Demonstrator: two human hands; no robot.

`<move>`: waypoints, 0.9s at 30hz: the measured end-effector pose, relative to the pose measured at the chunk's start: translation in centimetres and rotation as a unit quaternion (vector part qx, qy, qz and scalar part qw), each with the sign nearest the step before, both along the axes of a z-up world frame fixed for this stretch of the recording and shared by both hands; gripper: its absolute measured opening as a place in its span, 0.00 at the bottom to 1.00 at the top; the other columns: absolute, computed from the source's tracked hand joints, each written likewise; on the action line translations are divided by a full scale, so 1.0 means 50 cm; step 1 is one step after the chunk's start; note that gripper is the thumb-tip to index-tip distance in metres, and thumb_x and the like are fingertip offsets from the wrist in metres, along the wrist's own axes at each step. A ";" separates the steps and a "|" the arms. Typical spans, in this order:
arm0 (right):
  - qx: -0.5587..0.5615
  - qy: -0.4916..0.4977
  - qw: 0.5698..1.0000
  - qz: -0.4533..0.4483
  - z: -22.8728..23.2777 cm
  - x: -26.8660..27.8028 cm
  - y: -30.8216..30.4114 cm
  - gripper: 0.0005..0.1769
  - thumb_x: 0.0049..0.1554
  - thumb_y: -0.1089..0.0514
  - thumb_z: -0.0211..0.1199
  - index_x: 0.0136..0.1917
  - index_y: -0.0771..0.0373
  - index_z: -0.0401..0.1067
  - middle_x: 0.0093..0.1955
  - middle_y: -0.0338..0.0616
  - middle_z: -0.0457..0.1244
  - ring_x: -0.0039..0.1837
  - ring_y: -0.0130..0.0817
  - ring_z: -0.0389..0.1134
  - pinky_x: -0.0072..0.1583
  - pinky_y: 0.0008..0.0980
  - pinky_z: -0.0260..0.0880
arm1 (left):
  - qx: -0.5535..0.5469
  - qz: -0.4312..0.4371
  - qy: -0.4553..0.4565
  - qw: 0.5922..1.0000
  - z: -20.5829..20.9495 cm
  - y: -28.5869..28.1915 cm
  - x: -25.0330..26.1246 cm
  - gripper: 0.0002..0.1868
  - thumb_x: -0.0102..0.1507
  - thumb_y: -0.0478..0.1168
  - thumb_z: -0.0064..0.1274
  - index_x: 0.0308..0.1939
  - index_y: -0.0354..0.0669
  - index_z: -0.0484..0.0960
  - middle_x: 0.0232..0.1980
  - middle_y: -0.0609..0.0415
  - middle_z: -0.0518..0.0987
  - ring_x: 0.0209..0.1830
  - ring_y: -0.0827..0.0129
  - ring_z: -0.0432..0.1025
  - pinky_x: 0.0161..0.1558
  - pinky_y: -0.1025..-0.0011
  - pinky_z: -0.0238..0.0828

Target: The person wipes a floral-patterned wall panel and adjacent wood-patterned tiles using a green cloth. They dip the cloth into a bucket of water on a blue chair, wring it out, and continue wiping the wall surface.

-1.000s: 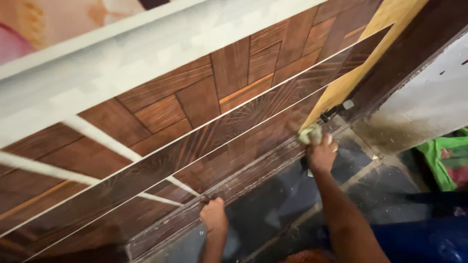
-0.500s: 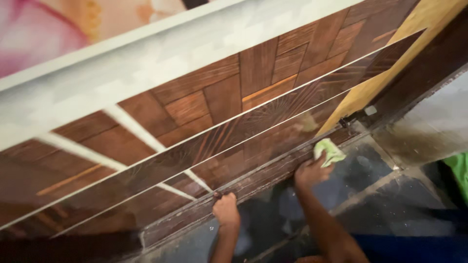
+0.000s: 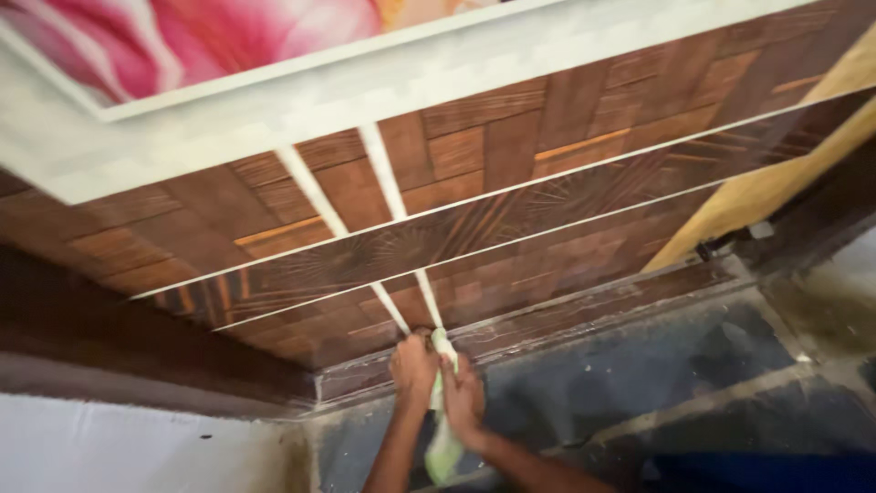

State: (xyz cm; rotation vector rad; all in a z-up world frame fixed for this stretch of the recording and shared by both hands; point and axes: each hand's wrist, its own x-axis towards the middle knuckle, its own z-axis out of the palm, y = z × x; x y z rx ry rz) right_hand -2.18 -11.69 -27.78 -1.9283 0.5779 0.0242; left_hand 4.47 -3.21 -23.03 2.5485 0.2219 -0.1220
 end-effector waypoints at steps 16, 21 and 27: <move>-0.442 -0.404 0.762 0.246 0.087 0.059 -0.200 0.20 0.54 0.42 0.61 0.57 0.50 0.72 0.61 0.46 0.63 0.67 0.52 0.59 0.63 0.62 0.56 | 0.107 0.062 0.031 0.992 -0.043 0.151 -0.040 0.10 0.60 0.45 0.55 0.40 0.46 0.86 0.42 0.41 0.84 0.46 0.47 0.79 0.49 0.53 0.77; -0.486 -0.289 0.791 0.234 0.094 0.030 -0.146 0.31 0.51 0.36 0.59 0.63 0.51 0.72 0.62 0.46 0.63 0.65 0.53 0.59 0.59 0.62 0.58 | 0.204 0.078 0.072 0.973 -0.149 0.232 -0.045 0.08 0.60 0.40 0.54 0.41 0.47 0.86 0.45 0.45 0.85 0.47 0.51 0.81 0.48 0.55 0.78; -0.475 -0.181 0.801 0.316 0.070 0.052 -0.022 0.29 0.62 0.35 0.54 0.69 0.51 0.69 0.63 0.44 0.63 0.60 0.49 0.62 0.60 0.59 0.60 | 0.216 -0.015 0.054 0.975 -0.212 0.289 -0.051 0.10 0.65 0.39 0.49 0.41 0.47 0.87 0.44 0.43 0.85 0.47 0.51 0.82 0.49 0.55 0.79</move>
